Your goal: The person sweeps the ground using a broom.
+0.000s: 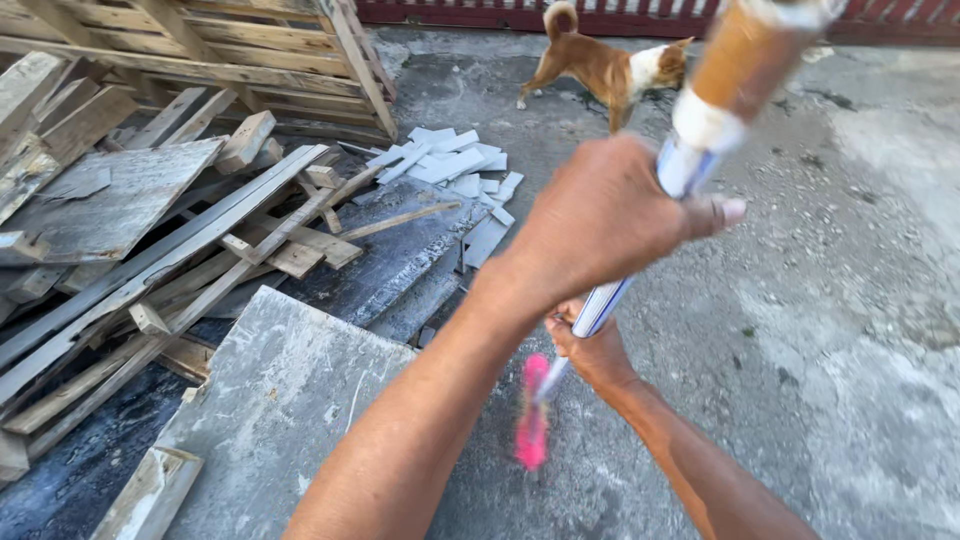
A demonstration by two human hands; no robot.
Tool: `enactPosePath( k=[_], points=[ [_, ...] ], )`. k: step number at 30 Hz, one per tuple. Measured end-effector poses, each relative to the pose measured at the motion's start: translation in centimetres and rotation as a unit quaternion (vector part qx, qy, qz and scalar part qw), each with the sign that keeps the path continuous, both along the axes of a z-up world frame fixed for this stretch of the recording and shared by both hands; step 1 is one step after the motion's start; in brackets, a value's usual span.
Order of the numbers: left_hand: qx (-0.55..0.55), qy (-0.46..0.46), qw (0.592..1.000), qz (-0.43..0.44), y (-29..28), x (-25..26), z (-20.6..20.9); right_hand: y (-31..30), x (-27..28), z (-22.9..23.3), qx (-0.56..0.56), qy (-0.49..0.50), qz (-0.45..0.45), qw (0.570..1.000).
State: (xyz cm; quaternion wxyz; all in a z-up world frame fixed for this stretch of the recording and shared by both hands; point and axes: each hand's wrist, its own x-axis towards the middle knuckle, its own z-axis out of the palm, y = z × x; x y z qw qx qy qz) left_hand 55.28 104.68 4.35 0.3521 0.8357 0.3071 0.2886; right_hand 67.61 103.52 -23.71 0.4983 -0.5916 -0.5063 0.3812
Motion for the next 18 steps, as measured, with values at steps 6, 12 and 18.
enactPosePath(
  k=[6, 12, 18],
  points=[
    [0.001, 0.073, 0.994, 0.08, 2.0, 3.3, -3.0, 4.1, 1.9, -5.5, 0.05, -0.023, 0.037, 0.998],
    [-0.068, 0.024, 0.997, 0.022, 4.9, 5.6, -5.3, 3.7, 5.1, -6.0, -0.03, -0.032, 0.058, 0.997],
    [-0.078, -0.026, 0.996, -0.04, 6.0, 10.1, -6.5, 0.3, 9.9, -4.5, -0.07, -0.032, 0.018, 0.997]
  ],
)
